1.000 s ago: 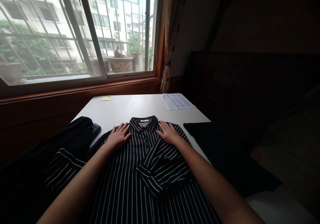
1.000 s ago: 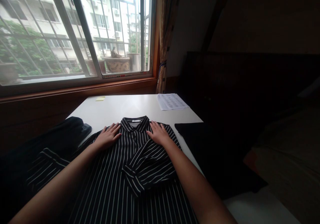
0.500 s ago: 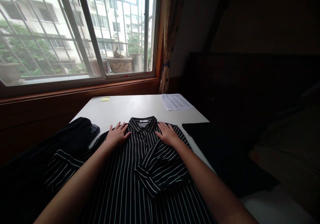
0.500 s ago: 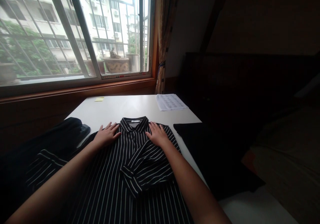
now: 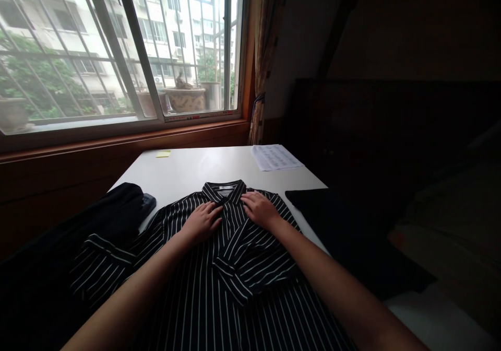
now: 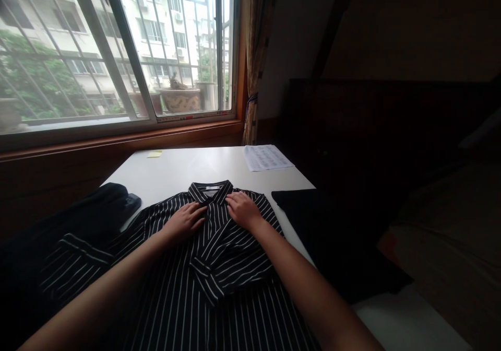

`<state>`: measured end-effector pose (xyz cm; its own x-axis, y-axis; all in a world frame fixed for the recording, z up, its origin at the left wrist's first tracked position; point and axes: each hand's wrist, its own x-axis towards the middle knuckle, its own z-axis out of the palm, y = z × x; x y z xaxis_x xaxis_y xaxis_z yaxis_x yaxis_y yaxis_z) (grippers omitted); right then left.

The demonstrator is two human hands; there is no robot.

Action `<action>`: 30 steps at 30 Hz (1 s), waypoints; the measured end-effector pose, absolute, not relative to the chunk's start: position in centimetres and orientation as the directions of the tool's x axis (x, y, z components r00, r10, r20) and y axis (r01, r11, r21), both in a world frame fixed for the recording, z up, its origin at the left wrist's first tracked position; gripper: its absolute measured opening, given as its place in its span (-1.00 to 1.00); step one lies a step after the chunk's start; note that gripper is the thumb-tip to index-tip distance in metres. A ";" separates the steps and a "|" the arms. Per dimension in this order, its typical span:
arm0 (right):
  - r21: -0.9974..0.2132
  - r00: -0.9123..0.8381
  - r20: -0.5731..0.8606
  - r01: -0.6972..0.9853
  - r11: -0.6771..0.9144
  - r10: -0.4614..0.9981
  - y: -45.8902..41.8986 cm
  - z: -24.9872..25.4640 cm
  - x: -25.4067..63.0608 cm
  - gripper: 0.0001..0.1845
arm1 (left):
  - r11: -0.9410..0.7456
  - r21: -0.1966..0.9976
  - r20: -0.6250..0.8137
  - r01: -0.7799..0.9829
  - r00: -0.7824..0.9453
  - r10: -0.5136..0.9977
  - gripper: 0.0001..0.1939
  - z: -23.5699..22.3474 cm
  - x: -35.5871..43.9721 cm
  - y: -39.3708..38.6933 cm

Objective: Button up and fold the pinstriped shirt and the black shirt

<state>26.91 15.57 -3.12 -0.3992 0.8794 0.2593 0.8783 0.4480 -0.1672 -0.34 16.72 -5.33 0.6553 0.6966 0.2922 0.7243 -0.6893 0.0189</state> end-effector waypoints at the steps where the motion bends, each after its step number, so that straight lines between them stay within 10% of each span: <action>1: -0.172 -0.459 0.288 0.839 0.517 0.841 15.2 -3.0 26.3 -0.53 | -0.689 0.024 0.279 0.724 0.657 0.700 -0.51 -5.5 -0.6 17.0; 5: -0.191 -0.635 0.298 0.692 0.696 0.713 14.4 -3.7 23.8 -0.51 | -0.656 0.030 0.185 0.754 0.640 0.745 -0.48 -5.7 -1.2 18.2; 30: -0.245 -0.598 0.085 0.763 0.599 0.797 12.9 -3.7 23.0 -0.35 | -0.472 0.069 0.137 0.879 0.460 0.877 -0.44 -6.0 -0.7 22.2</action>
<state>22.96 12.90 -3.67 -0.5984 0.7967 0.0847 0.7626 0.5988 -0.2447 -0.66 22.18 -6.03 0.4604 0.8772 0.1365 0.8789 -0.4720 0.0691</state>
